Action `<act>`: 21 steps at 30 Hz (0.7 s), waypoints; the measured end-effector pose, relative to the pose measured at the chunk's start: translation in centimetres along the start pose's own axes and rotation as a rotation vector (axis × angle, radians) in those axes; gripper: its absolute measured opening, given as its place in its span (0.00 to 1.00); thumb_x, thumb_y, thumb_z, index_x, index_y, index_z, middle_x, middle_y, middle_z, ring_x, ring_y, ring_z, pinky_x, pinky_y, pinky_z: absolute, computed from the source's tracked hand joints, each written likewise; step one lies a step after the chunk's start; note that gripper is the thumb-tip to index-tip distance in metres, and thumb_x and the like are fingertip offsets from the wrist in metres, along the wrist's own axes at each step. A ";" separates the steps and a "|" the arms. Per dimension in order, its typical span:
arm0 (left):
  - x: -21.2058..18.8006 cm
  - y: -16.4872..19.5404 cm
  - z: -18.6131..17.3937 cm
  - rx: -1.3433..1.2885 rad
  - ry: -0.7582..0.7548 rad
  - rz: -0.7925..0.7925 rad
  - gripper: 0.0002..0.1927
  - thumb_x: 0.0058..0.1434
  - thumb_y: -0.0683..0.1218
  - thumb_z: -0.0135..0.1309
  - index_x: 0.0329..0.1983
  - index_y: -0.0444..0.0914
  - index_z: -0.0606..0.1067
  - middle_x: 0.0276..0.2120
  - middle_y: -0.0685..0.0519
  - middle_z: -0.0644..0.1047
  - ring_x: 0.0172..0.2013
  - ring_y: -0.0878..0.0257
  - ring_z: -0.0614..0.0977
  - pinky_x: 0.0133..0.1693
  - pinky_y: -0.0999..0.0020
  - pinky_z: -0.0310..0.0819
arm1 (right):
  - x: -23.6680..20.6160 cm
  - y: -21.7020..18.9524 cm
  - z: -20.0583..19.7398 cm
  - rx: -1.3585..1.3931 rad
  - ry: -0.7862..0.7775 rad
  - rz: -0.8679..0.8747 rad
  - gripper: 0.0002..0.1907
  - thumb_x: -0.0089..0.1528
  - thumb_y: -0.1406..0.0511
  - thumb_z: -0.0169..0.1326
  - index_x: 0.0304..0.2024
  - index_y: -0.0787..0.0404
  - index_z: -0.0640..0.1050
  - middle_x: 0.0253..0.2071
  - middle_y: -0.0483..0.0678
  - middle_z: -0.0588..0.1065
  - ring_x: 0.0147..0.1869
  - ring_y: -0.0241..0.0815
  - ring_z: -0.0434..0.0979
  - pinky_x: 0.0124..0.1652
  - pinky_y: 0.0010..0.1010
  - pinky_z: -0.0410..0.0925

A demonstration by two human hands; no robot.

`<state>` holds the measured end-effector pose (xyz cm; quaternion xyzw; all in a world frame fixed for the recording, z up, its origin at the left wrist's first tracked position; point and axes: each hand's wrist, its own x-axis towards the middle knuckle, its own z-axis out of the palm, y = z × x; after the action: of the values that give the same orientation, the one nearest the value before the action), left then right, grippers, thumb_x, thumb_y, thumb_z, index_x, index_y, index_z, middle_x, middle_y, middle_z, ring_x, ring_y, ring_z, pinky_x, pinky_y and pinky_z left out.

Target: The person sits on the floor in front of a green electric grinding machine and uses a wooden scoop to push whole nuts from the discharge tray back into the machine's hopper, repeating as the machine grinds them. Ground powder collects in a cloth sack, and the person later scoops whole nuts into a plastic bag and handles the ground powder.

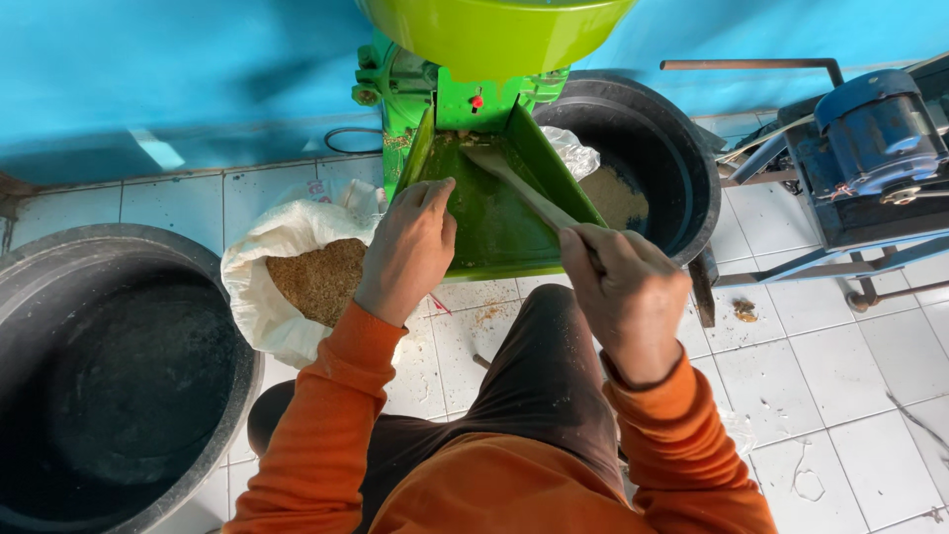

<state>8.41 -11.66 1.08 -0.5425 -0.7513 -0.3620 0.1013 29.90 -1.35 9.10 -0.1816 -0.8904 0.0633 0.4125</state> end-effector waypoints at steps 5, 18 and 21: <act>-0.1 -0.1 0.1 -0.008 -0.041 -0.045 0.18 0.62 0.38 0.53 0.56 0.30 0.74 0.46 0.40 0.79 0.45 0.45 0.81 0.47 0.54 0.77 | 0.2 -0.1 1.7 0.007 -0.032 -0.039 0.07 0.67 0.66 0.63 0.40 0.65 0.83 0.25 0.46 0.78 0.22 0.35 0.74 0.22 0.26 0.66; -0.1 -0.2 0.2 0.010 -0.049 -0.023 0.15 0.62 0.39 0.53 0.52 0.31 0.76 0.44 0.41 0.80 0.44 0.47 0.82 0.46 0.55 0.77 | -1.7 1.1 -3.2 -0.107 -0.057 0.054 0.05 0.67 0.66 0.64 0.42 0.62 0.84 0.25 0.45 0.77 0.22 0.34 0.72 0.22 0.25 0.63; -0.2 -0.1 0.1 0.022 -0.068 -0.028 0.14 0.63 0.39 0.53 0.52 0.31 0.76 0.44 0.41 0.80 0.45 0.46 0.81 0.47 0.54 0.77 | -0.7 1.2 -2.2 -0.160 -0.072 0.041 0.06 0.66 0.66 0.64 0.40 0.63 0.84 0.24 0.46 0.77 0.20 0.36 0.71 0.21 0.27 0.62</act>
<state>8.43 -11.75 0.87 -0.5430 -0.7656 -0.3363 0.0766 32.35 -0.57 9.69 -0.2298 -0.9029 0.0070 0.3631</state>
